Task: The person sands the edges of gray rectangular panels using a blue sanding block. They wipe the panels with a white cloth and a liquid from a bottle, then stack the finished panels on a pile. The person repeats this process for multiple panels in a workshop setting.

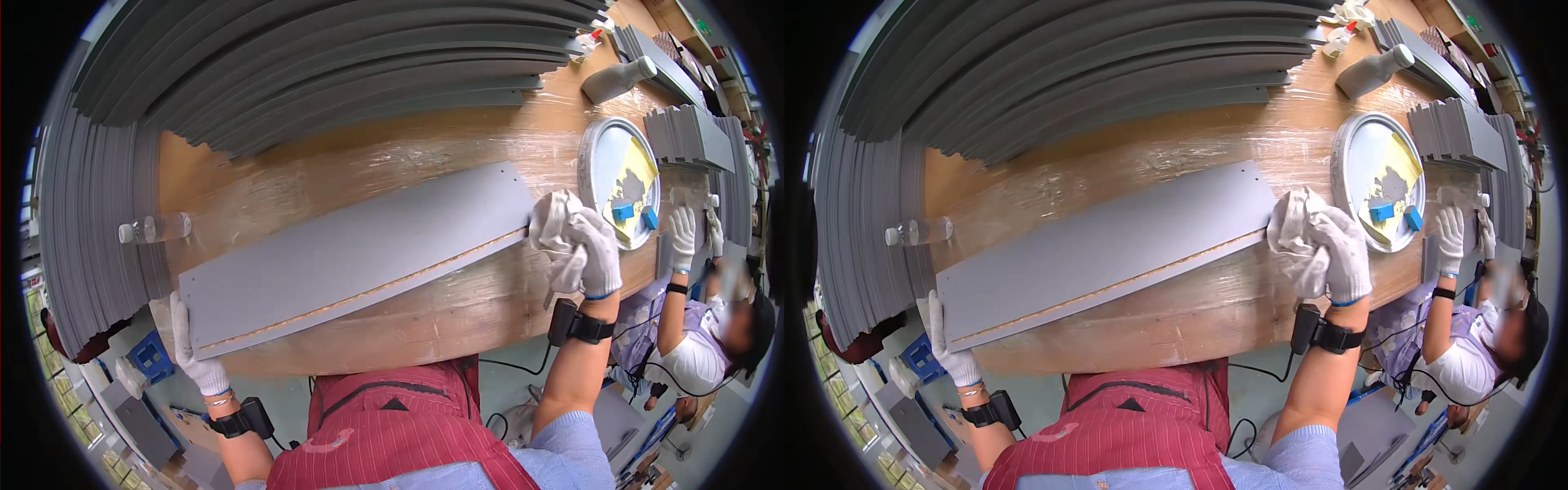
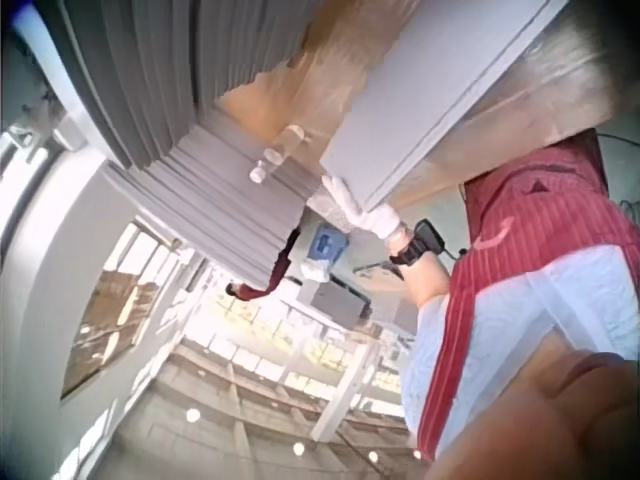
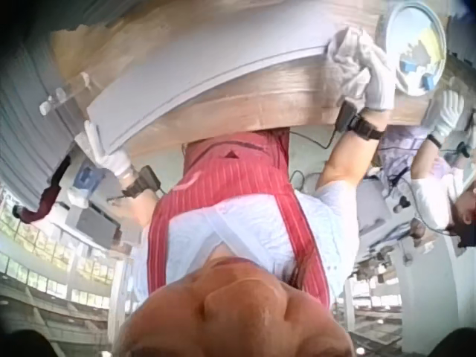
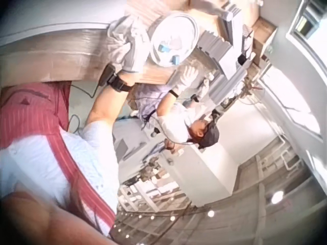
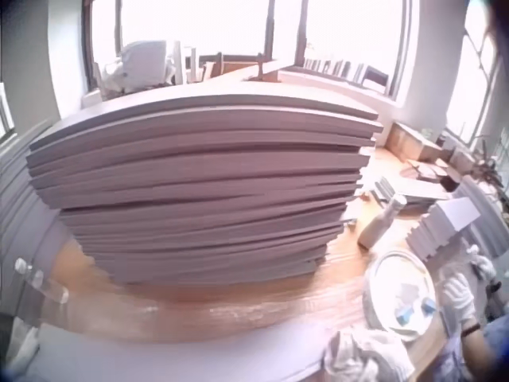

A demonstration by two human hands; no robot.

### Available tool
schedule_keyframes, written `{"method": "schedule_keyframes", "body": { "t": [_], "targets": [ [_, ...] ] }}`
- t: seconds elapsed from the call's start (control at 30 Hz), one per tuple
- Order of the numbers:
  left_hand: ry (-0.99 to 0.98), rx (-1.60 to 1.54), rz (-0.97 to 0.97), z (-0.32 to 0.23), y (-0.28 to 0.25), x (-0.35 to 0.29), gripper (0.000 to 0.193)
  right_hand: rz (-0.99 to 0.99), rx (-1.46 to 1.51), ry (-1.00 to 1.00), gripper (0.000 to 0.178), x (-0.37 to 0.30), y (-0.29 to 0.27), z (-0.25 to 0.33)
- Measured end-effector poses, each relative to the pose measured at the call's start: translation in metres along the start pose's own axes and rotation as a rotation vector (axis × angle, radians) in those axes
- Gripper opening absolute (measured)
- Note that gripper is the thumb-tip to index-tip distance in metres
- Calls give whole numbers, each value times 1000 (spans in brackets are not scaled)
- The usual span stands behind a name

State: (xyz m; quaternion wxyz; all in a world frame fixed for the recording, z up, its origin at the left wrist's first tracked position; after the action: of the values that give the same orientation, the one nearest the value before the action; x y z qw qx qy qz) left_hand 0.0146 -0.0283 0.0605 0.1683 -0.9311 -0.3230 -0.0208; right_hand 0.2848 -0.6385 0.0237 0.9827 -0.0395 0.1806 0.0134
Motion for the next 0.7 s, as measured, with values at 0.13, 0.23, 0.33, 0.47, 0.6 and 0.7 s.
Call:
{"method": "schedule_keyframes", "body": {
  "t": [0.13, 0.23, 0.33, 0.47, 0.6, 0.7],
  "targets": [
    [-198, -200, -202, 1, -1, -15, 52, -35, -96, -229, 31, -13, 14, 12],
    [-376, -469, -102, 9, 1, -25, 52, -43, -231, -197, 39, 30, 23, -62],
    [-498, -1089, 145, 3, 14, -15, 59, -181, -794, -357, 41, 25, 121, -27],
    [-660, -1029, 62, -28, 36, 16, 70, -232, -640, -476, 40, 4, 156, -21],
    [-780, -921, 65, -28, 31, 25, 74, -206, -917, -437, 33, -34, 233, 10],
    [-816, -889, 152, -27, 32, 26, 73, -9, -790, -521, 36, -79, 322, 69]
  ]
}}
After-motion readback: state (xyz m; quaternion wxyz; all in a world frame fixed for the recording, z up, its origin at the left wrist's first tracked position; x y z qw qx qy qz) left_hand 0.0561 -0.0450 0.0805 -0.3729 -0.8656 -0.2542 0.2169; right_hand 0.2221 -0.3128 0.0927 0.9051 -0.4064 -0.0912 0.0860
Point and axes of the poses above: each hand's wrist, its own x-axis towards the middle knuckle, its own y-axis out of the palm, z = x × y, the point moved 6 cm from there along x, towards the middle knuckle
